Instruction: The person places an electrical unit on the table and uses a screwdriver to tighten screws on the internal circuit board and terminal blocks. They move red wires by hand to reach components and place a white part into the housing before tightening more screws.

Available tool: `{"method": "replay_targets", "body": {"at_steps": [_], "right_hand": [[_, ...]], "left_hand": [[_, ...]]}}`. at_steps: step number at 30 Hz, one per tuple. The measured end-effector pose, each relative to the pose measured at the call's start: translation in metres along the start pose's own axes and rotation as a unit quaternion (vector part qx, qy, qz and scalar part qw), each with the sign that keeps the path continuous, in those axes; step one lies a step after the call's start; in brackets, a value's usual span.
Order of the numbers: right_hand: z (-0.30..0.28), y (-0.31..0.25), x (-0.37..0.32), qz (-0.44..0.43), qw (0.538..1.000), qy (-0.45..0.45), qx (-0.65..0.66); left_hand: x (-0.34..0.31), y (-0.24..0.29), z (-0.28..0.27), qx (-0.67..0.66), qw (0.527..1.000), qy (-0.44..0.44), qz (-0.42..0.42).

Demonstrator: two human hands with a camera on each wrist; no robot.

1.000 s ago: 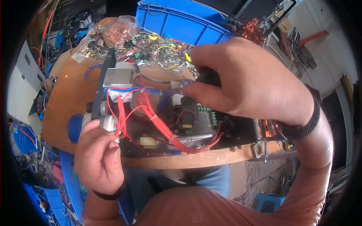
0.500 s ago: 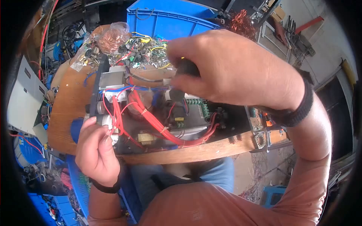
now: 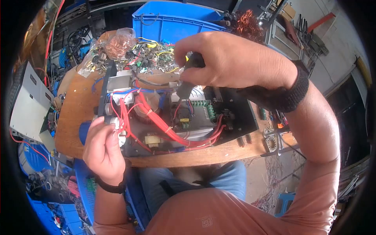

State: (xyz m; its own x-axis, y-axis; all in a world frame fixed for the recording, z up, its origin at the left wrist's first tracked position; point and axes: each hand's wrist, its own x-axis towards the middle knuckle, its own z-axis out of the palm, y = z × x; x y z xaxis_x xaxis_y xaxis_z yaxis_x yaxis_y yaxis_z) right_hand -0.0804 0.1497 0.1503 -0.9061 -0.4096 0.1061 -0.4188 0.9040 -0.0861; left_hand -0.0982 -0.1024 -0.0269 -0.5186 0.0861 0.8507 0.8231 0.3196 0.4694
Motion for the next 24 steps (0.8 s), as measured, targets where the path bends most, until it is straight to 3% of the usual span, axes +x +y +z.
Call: {"method": "replay_targets", "body": {"at_steps": [3, 6, 9, 12, 13, 16, 17, 19, 21, 24], "right_hand": [[0.008, -0.012, -0.004, 0.083, 0.993, 0.05, -0.07], [0.002, -0.016, -0.006, -0.035, 0.989, 0.014, -0.14], [-0.001, -0.013, 0.001, 0.051, 0.997, -0.031, -0.044], [0.0, 0.002, 0.0, -0.134, 0.99, -0.006, 0.035], [-0.003, -0.003, -0.002, -0.129, 0.99, -0.026, 0.041], [0.005, -0.016, -0.005, -0.047, 0.998, 0.045, 0.021], [0.004, -0.027, -0.006, 0.039, 0.996, 0.031, -0.08], [-0.006, -0.035, -0.003, 0.021, 0.993, -0.02, -0.118], [-0.003, -0.034, 0.003, 0.091, 0.992, -0.033, -0.075], [-0.005, -0.011, 0.003, -0.074, 0.997, -0.027, -0.007]], "left_hand": [[0.0, 0.0, -0.003, -0.004, 1.0, -0.009, -0.001], [0.003, 0.0, -0.004, -0.005, 1.0, -0.015, 0.017], [0.003, 0.0, -0.003, 0.004, 1.0, -0.007, 0.03], [0.004, 0.001, -0.001, -0.005, 0.999, 0.009, 0.04], [0.006, 0.001, -0.001, -0.01, 0.999, 0.015, 0.044], [0.006, 0.0, -0.001, -0.02, 0.998, 0.02, 0.047], [0.008, 0.0, -0.002, -0.008, 0.998, 0.016, 0.052], [0.009, -0.001, -0.003, -0.007, 0.998, 0.013, 0.053], [0.011, 0.001, -0.003, -0.011, 0.999, 0.014, 0.052], [0.012, 0.001, -0.003, -0.012, 0.998, 0.018, 0.062]]}}
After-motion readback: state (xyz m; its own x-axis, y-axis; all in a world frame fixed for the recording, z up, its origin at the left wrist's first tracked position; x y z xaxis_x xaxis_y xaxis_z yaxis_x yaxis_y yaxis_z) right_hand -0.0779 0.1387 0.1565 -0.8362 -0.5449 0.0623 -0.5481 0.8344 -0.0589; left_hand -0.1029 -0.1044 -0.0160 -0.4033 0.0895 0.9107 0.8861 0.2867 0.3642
